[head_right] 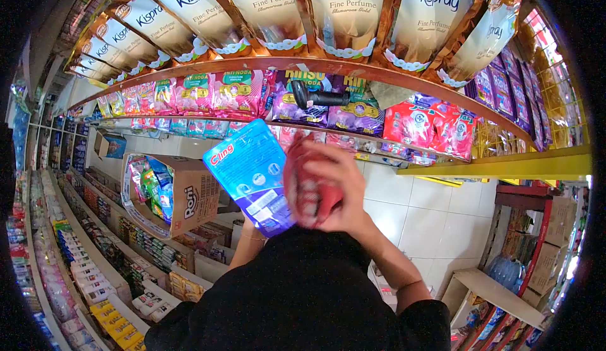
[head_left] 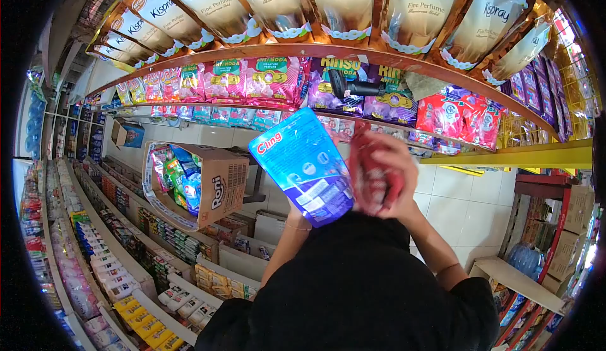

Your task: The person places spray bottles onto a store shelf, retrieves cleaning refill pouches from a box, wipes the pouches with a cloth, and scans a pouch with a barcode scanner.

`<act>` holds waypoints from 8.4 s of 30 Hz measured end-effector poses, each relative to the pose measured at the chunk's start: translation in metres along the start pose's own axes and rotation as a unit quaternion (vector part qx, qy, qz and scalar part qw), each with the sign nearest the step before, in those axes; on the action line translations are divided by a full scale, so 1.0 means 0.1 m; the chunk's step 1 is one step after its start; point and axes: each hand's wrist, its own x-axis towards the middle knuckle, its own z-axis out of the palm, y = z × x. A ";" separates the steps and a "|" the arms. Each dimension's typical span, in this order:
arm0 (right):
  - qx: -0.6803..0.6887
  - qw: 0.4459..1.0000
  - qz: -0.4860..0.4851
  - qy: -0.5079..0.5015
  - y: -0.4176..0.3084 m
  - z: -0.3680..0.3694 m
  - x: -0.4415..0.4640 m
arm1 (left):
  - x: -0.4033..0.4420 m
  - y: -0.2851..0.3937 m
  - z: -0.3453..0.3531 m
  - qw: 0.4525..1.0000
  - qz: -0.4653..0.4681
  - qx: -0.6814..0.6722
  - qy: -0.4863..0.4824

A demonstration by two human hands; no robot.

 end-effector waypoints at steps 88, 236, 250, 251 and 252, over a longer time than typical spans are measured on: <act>0.373 0.713 0.461 -0.376 0.32 -0.01 0.34 | -0.76 1.02 0.12 0.946 0.283 0.057 -0.145; -0.550 0.725 -0.233 0.343 -2.28 -4.90 1.91 | 2.41 -1.55 6.40 0.397 0.324 0.767 -0.386; -0.201 0.964 -0.008 0.173 -1.41 -3.57 0.15 | 0.60 -1.78 4.27 0.533 0.300 0.495 -0.618; -0.185 0.976 0.034 0.112 -1.28 -3.48 0.03 | 0.55 -1.70 4.22 0.496 0.278 0.507 -0.648; -0.137 0.984 0.080 0.080 -1.18 -3.36 -0.07 | 0.47 -1.71 4.14 0.556 0.270 0.468 -0.632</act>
